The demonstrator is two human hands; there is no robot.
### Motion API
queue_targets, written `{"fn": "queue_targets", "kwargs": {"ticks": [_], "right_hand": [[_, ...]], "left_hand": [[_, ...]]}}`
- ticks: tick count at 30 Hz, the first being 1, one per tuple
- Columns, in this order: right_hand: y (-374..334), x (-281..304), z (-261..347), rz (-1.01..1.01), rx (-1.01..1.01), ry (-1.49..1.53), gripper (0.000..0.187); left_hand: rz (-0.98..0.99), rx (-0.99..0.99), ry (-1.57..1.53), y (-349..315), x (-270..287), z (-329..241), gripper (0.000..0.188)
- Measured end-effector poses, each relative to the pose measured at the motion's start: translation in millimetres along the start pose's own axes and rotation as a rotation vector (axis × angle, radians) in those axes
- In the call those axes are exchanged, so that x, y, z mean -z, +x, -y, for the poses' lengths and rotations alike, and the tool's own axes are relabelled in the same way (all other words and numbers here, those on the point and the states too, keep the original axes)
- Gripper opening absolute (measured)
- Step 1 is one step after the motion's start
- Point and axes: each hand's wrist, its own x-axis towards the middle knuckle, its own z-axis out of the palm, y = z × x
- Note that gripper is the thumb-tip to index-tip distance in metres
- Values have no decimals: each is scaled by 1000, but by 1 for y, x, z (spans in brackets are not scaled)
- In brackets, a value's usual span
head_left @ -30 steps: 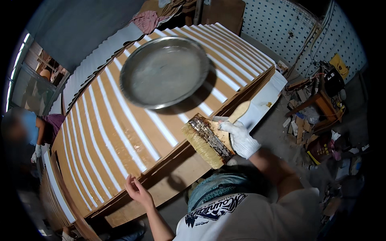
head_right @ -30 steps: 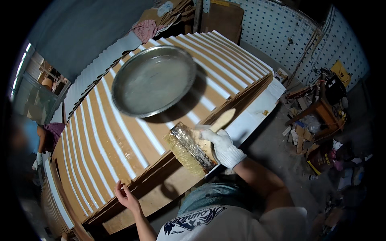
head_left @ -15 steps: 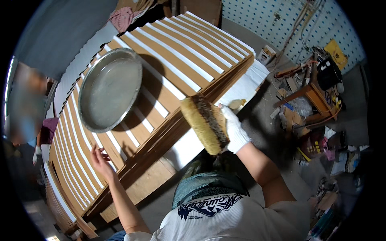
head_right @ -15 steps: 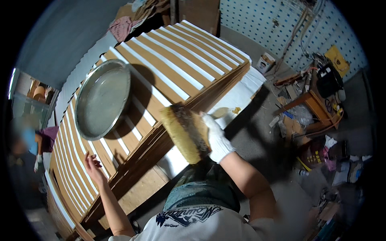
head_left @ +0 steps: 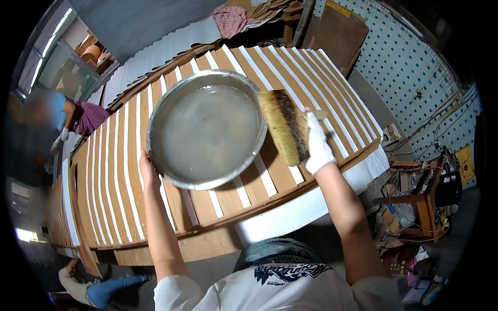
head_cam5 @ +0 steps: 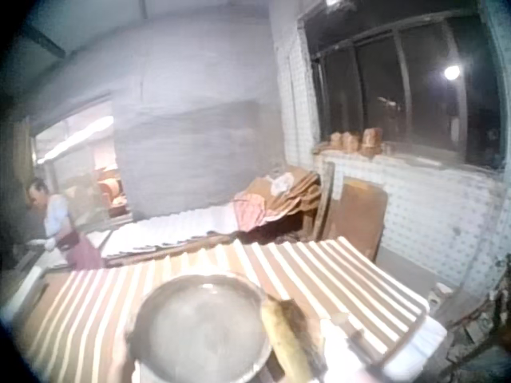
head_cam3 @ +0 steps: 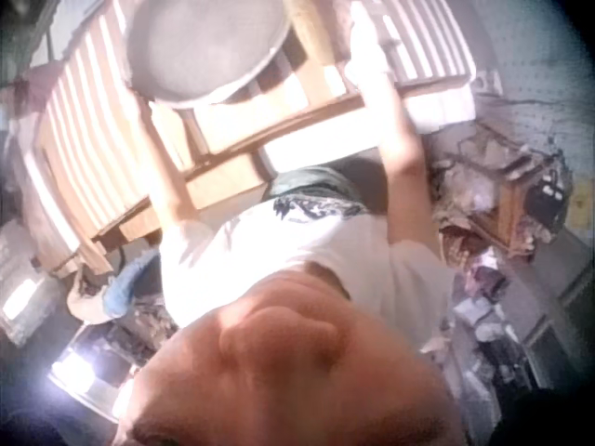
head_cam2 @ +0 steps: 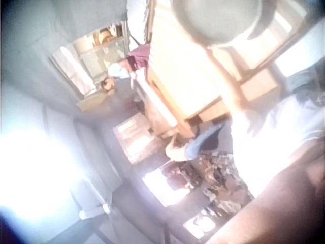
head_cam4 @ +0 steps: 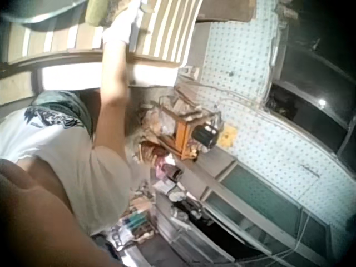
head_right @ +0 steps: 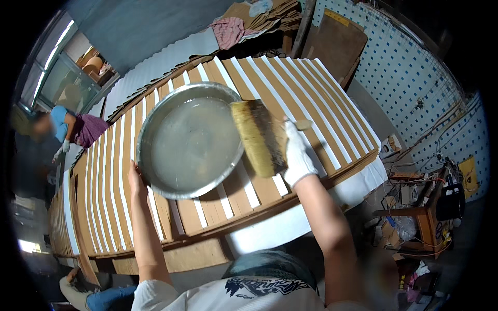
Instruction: The person repeatedly dips a wide brush into a metal bowl of liquid and applies it in long strokes across a large striped cardboard sheet. The person occasionally uses a small blue scraper to smooth the surface. A coworker is visible in the background working on the same sheet.
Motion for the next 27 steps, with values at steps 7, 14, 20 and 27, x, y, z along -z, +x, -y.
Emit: {"fn": "queue_targets", "kwargs": {"ticks": [7, 14, 20, 27], "right_hand": [[64, -50, -10, 260, -59, -53, 40], [51, -70, -7, 136, 84, -34, 32], [58, -22, -14, 140, 59, 43, 33], [-17, 42, 53, 58, 25, 286, 41]], "left_hand": [[208, 76, -67, 54, 5, 9, 69], [34, -135, 192, 50, -3, -3, 79], [172, -160, 78, 39, -17, -16, 70], [179, -116, 188, -51, -90, -37, 70]]}}
